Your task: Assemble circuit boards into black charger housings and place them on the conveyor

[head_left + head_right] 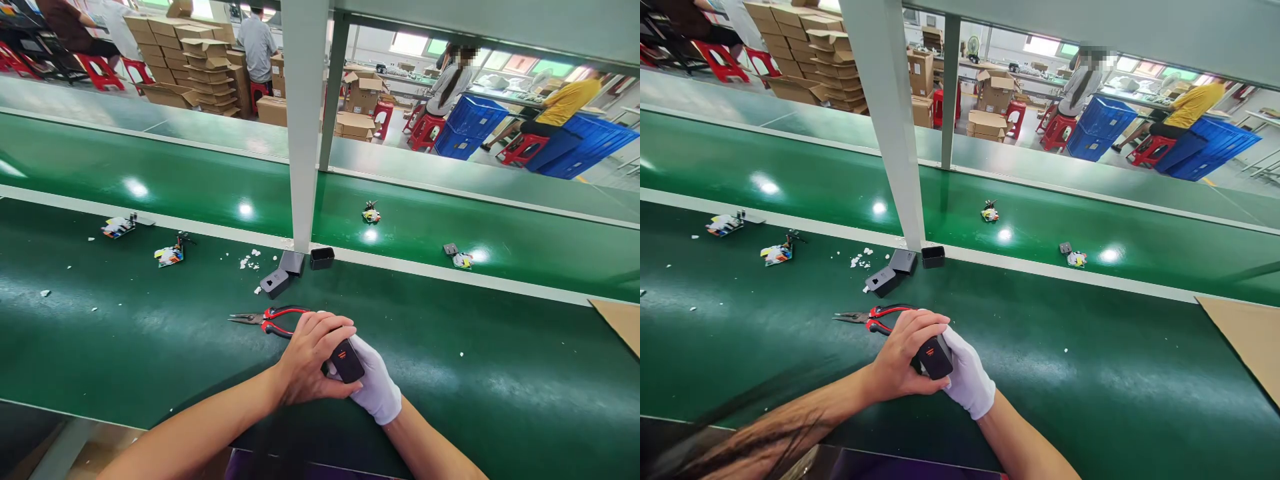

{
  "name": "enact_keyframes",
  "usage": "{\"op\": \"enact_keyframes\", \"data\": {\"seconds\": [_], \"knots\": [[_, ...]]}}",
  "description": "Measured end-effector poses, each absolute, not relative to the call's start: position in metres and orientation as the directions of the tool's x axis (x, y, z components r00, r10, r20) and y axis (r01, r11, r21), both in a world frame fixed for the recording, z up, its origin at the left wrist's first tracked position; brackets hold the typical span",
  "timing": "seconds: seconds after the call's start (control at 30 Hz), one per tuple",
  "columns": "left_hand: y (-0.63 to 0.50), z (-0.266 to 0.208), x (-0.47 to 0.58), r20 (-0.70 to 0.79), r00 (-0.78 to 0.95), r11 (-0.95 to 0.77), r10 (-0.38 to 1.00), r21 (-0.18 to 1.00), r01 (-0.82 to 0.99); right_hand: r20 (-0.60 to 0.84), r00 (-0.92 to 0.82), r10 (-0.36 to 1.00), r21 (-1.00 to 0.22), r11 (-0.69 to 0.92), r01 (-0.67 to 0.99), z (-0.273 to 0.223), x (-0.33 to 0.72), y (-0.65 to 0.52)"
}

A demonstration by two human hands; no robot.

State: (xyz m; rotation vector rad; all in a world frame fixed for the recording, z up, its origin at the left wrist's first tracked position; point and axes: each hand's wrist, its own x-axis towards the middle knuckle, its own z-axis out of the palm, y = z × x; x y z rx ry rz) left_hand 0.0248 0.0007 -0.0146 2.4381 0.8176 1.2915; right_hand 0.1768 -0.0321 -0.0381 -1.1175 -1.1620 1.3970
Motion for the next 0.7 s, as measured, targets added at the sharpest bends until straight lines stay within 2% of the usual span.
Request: {"op": "enact_keyframes", "data": {"seconds": [0.23, 0.43, 0.6, 0.7], "knots": [[0.002, -0.019, 0.024, 0.601, 0.46, -0.755, 0.654, 0.56, 0.341, -0.13, -0.106, 0.986, -0.971, -0.148, -0.188, -0.048, 0.178, -0.032], [0.013, -0.023, 0.02, 0.472, 0.491, -0.64, 0.732, 0.723, 0.261, -0.192, -0.047, 0.98, -0.926, -0.197, -0.323, -0.035, 0.17, -0.018], [0.018, -0.03, 0.019, 0.258, 0.496, -0.407, 0.829, 0.887, 0.217, -0.267, 0.002, 0.964, -0.877, -0.242, -0.415, -0.018, 0.176, -0.014], [0.02, -0.036, 0.022, 0.106, 0.498, -0.157, 0.861, 0.986, 0.061, -0.226, 0.076, 0.971, -0.948, -0.201, -0.247, -0.024, 0.178, -0.017]]}}
